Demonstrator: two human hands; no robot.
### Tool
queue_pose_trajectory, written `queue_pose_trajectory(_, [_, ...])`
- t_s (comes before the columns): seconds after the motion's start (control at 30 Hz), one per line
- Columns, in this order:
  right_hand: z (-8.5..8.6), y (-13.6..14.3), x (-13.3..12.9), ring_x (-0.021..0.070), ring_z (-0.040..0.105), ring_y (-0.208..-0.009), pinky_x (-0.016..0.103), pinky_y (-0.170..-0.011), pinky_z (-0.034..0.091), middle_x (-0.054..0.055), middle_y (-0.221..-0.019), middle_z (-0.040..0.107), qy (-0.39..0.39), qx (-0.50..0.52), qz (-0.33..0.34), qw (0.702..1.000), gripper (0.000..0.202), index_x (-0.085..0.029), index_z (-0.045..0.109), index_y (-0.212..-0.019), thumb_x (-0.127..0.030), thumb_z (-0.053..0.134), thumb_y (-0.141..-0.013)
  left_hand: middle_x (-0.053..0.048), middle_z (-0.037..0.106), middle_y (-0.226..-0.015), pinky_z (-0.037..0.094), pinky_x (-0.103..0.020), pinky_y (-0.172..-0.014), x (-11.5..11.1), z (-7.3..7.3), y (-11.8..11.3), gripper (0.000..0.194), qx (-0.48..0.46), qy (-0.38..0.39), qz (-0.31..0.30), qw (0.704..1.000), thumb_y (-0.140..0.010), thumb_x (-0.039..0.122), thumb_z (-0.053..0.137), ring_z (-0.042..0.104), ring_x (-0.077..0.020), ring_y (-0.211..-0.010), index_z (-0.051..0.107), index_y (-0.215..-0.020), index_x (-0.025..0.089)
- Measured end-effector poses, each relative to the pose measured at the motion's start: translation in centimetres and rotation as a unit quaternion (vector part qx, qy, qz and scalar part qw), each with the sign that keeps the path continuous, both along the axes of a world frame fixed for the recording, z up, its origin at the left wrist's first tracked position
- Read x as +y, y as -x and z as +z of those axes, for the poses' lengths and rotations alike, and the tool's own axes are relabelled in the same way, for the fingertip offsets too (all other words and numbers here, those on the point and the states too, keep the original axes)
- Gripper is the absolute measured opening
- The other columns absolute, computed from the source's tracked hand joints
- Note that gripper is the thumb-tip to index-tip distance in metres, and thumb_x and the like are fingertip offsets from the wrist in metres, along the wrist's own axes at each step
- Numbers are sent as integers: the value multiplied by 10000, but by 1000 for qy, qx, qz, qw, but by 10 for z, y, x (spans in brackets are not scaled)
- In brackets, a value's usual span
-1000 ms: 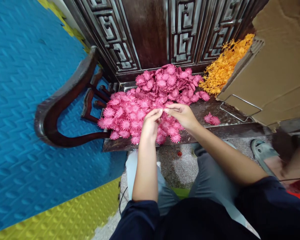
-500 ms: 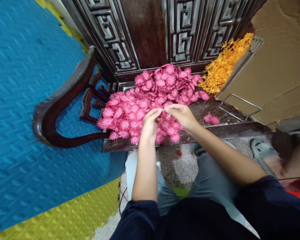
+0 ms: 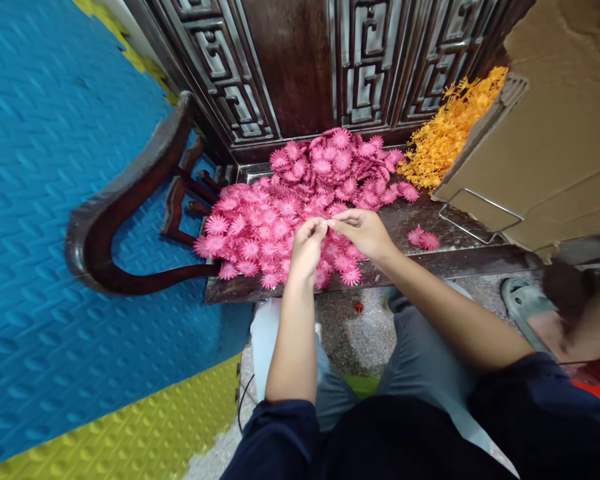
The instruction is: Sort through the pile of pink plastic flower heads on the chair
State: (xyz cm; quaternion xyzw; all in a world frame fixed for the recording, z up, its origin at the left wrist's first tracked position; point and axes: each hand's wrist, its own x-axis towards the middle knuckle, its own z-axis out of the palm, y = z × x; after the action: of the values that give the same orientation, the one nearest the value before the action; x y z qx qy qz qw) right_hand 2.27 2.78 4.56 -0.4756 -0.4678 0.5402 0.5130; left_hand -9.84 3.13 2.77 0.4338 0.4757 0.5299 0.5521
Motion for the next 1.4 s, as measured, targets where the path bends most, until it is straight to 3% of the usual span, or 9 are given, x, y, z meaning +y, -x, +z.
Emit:
queue_pose_trajectory(0.23, [-3,-5,6,108,524,-557,267,-600,426,-24,-574,585,42,-9,-48,998,144,-176,609,-621,-309,667,-620,42,345,-544,268,-210,-488,5,-2,2,216,-31,33,146,988,-750,310,528,314,-70,-483,398,-626,190])
queue_pose_trajectory(0.43, [-3,-15,13,76,469,-489,239,-555,395,-53,-527,516,108,27,-112,987,135,-178,580,-627,-284,662,-632,41,238,-583,221,-238,-491,13,-8,33,340,-71,22,288,955,-743,383,465,247,-68,-476,215,-609,196])
queue_pose_trajectory(0.53, [-2,-20,16,70,477,-508,237,-564,391,-46,-561,539,125,34,-108,986,169,-170,591,-645,-304,690,-610,42,240,-604,225,-242,-503,14,-15,45,406,-28,-27,310,950,-729,537,460,251,-74,-505,244,-649,203])
queue_pose_trajectory(0.67, [-3,-19,14,73,491,-523,242,-559,386,-27,-610,579,128,28,-77,988,219,-171,616,-671,-349,712,-589,42,302,-631,238,-247,-519,15,-20,41,447,-37,-5,304,952,-696,643,470,282,-72,-514,346,-723,214])
queue_pose_trajectory(0.87, [-4,-9,9,73,482,-515,241,-552,390,-36,-579,583,126,38,-50,990,149,-179,639,-652,-294,707,-585,31,424,-689,318,-233,-557,8,-3,17,274,-47,15,373,927,-777,409,526,373,-71,-544,484,-975,225])
queue_pose_trajectory(0.97, [-3,-9,8,69,463,-514,241,-561,394,-41,-577,589,101,30,-43,993,137,-179,646,-639,-292,700,-584,28,442,-693,371,-224,-641,-4,12,5,182,46,-130,329,934,-761,296,576,432,-82,-623,545,-921,214])
queue_pose_trajectory(1.07, [-3,-9,8,71,475,-530,246,-583,409,-37,-605,611,83,28,-28,996,137,-180,650,-635,-298,695,-580,17,486,-681,388,-227,-661,-11,20,-4,70,160,-191,193,949,-750,253,598,452,-93,-645,595,-774,188])
queue_pose_trajectory(1.17, [-4,-10,8,78,501,-551,253,-609,424,-30,-621,632,70,37,-20,997,133,-181,662,-652,-287,696,-581,8,516,-697,396,-229,-664,-11,17,-9,76,203,-178,127,954,-743,252,615,474,-98,-659,631,-765,181])
queue_pose_trajectory(1.4, [-1,-8,5,112,586,-640,258,-668,459,-3,-666,667,-36,-35,-50,997,72,-165,657,-649,-229,674,-620,-2,567,-683,409,-231,-642,-7,11,-9,142,204,-134,106,964,-709,295,661,503,-99,-638,680,-768,168])
